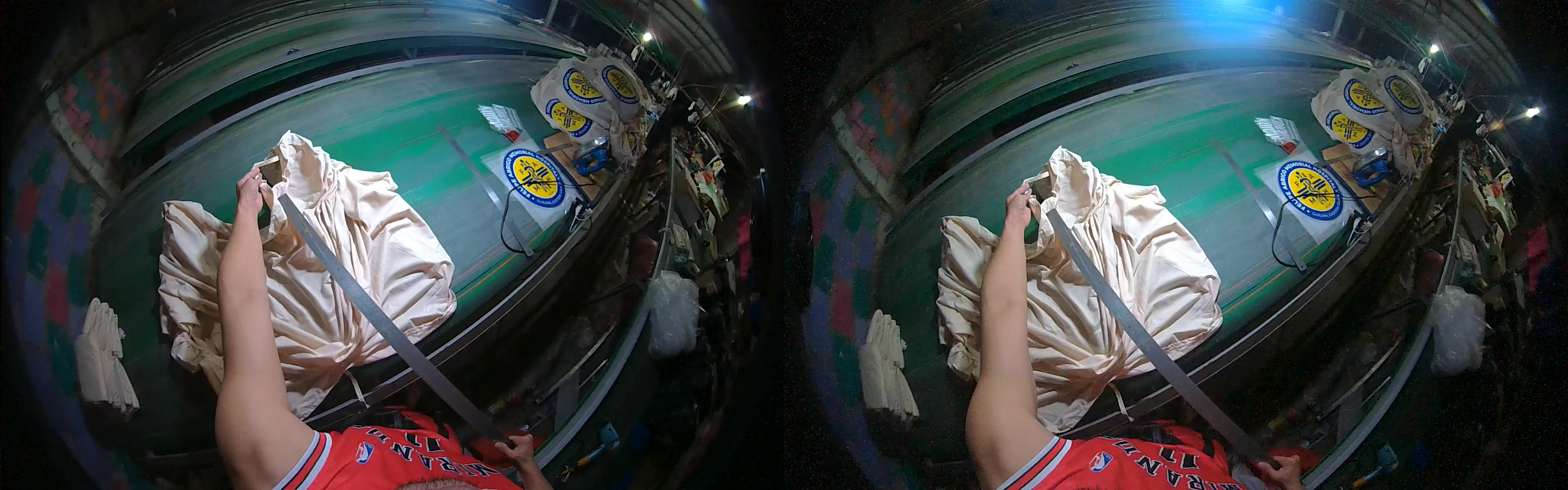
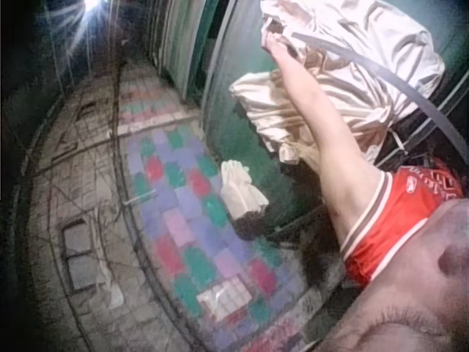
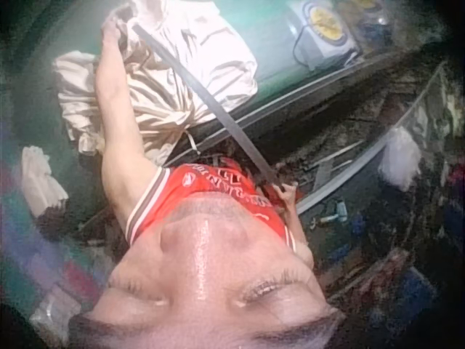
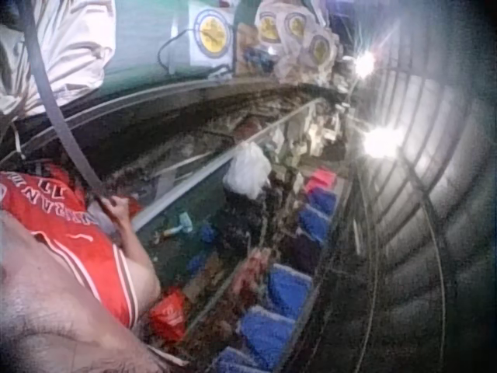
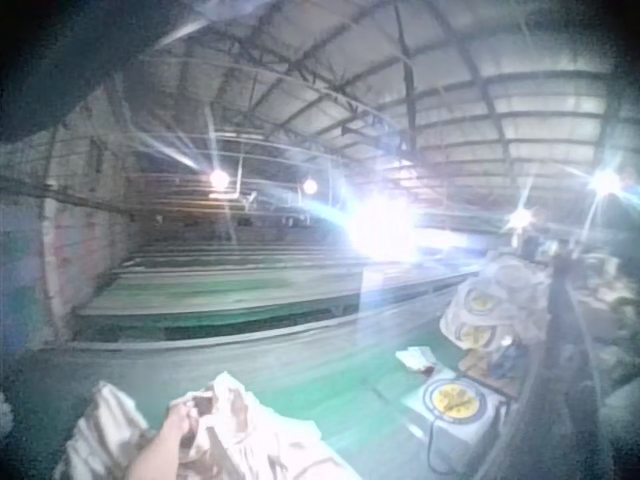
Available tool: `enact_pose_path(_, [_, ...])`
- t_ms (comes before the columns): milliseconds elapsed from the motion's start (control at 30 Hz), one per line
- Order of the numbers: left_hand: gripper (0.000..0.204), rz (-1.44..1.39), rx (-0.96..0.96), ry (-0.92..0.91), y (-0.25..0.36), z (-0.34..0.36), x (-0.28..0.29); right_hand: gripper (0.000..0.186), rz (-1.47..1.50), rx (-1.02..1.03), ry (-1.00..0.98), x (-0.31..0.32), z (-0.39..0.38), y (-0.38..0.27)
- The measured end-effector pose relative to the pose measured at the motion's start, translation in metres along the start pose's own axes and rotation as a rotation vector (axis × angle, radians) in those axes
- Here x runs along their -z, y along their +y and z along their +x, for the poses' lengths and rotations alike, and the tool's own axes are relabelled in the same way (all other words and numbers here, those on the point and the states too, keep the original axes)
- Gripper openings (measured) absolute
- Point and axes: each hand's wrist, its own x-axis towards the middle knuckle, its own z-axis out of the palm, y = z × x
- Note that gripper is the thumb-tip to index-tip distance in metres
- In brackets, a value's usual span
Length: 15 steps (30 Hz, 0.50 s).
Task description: The person unfolds a large white fabric on a green work surface, then uses a long metal blade to cut the fabric along a straight line. The person handles the fabric edges and repositions the material while cutting.
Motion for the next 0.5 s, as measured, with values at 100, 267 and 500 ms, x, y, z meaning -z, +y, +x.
enact_pose_path(100, [0.034,-0.034,0.013,-0.004,0.0,-0.005,0.007,0.051,-0.038,-0.012,-0.051,0.01,-0.008,0.003])
enact_pose_path(267, [0.025,-0.011,0.052,-0.119,0.016,-0.028,-0.009,0.052,-0.064,0.108,-0.021,-0.003,0.008,0.019])
enact_pose_path(500, [0.044,0.071,0.053,-0.238,0.061,-0.07,-0.042,0.056,-0.014,-0.045,-0.057,-0.047,0.06,-0.012])
